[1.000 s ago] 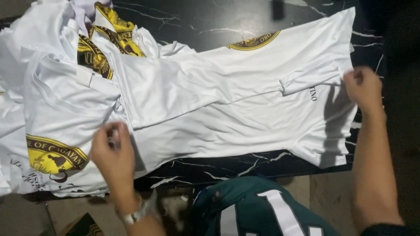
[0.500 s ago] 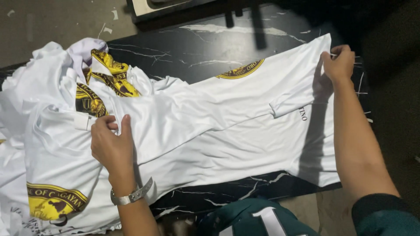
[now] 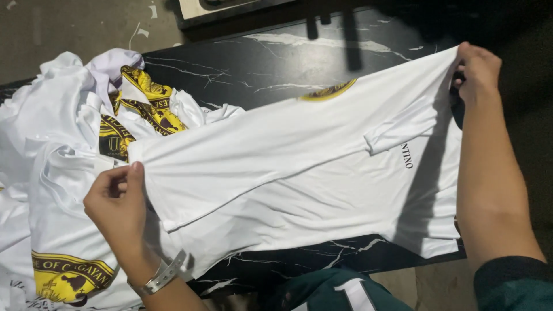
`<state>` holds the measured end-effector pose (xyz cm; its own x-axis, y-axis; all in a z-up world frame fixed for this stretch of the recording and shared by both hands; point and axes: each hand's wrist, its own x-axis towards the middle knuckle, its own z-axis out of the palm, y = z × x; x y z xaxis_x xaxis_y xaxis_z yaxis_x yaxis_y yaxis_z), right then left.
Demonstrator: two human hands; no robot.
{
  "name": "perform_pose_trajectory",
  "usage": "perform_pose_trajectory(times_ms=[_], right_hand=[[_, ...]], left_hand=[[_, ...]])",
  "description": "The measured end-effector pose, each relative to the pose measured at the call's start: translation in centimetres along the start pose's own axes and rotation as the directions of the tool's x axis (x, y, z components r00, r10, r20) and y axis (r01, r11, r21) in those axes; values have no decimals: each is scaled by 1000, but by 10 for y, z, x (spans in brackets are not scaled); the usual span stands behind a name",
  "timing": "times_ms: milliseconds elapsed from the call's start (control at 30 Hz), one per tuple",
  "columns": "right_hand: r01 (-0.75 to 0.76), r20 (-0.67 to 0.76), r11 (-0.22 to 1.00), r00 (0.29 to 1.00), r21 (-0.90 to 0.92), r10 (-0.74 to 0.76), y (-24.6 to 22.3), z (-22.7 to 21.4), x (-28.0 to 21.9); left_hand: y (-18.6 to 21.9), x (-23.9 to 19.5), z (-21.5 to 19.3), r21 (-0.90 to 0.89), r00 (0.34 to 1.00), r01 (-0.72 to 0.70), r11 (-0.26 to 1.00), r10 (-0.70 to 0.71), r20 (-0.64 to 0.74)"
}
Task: The person folds white t-shirts with a gold emblem on a black marble-patterned table. They unfold each shirt, smooth the fabric, fold the sleeves and sides inward, and then fold the shirt into a compact rectangle before stacking it.
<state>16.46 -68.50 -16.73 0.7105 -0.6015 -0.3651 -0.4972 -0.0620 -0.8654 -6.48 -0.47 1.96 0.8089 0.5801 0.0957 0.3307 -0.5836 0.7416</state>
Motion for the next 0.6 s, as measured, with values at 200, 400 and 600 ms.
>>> perform_pose_trajectory(times_ms=[200, 400, 600], right_hand=[[226, -12, 972, 974, 61, -226, 10, -20, 14], [366, -41, 918, 930, 154, -365, 8, -41, 4], [500, 65, 720, 799, 480, -598, 3, -87, -21]], left_hand=[[-17, 5, -5, -459, 968, 249, 853, -232, 95], [-1, 4, -1, -677, 998, 51, 734, -66, 4], [-14, -5, -9, -792, 986, -164, 588, 122, -115]])
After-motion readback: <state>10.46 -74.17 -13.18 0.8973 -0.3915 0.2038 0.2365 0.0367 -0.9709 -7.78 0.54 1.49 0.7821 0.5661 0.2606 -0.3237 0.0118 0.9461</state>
